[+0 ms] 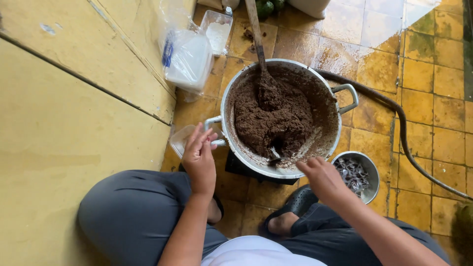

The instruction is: Filling small plastic containers with a dark brown mixture using a spoon from a large pot

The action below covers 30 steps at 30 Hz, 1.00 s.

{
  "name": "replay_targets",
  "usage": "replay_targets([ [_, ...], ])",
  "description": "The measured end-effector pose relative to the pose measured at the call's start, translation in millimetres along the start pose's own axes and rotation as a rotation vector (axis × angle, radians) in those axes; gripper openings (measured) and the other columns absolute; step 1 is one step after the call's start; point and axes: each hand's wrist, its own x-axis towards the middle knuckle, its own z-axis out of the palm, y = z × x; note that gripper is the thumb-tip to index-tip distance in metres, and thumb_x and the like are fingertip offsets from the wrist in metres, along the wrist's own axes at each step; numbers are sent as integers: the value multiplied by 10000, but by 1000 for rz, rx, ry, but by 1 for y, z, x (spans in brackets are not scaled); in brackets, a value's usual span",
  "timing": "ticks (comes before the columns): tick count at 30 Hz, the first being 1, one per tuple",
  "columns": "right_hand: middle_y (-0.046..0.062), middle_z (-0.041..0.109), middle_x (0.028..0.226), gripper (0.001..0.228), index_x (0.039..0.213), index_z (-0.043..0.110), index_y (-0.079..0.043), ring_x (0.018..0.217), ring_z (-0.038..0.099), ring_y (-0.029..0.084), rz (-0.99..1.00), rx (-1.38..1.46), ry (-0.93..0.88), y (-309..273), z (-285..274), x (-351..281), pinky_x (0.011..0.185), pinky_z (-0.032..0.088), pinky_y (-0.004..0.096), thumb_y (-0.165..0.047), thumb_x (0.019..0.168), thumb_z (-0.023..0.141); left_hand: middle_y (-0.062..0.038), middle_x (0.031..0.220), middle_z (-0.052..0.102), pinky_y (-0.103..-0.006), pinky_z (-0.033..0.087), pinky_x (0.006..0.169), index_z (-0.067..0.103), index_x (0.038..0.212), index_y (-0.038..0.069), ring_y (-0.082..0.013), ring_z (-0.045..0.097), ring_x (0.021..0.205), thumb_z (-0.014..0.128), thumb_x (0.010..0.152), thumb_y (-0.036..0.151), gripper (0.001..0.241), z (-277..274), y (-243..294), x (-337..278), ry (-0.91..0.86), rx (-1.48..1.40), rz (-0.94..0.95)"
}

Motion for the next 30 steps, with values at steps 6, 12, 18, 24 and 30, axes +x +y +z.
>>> replay_targets([
  [6, 103, 616, 872, 498, 1223, 593, -195, 826, 628, 379, 51, 226, -73, -33, -14, 15, 559, 567, 498, 34, 783, 554, -223, 1362, 653, -264, 666, 771, 708, 1225, 21, -254, 757, 1011, 541, 988, -116, 320, 11, -7, -2, -98, -72, -49],
  [12, 99, 660, 911, 574, 1282, 604, -213, 803, 681, 390, 106, 235, -117, -27, -6, 11, 541, 589, 513, 31, 762, 588, -184, 1183, 750, -297, 676, 711, 744, 1216, 38, -274, 768, 998, 598, 953, -95, 329, 20, -10, -4, -128, -1, 57],
  [18, 151, 604, 1014, 820, 1434, 445, -50, 859, 614, 433, 115, 302, -433, -62, -46, 10, 601, 482, 535, 146, 650, 581, -166, 1216, 742, -322, 635, 958, 689, 1250, -29, -217, 745, 1089, 546, 969, -90, 322, 25, -13, -4, -164, -33, 49],
  [24, 71, 775, 1227, 455, 1372, 699, -184, 1072, 714, 188, 771, 915, -536, -41, -105, 50, 905, 501, 308, -57, 1013, 450, -179, 1262, 724, -310, 655, 936, 711, 1214, -33, -238, 763, 1077, 609, 937, -121, 308, 28, -8, -5, -193, -175, -49],
  [30, 126, 614, 815, 337, 1318, 609, 27, 627, 544, 192, 904, 1906, -234, -8, -112, 51, 567, 439, 286, 24, 1007, 480, -171, 1152, 782, -297, 646, 944, 728, 1201, -17, -218, 772, 1075, 603, 939, -60, 293, 29, -6, -6, -212, -275, -266],
])
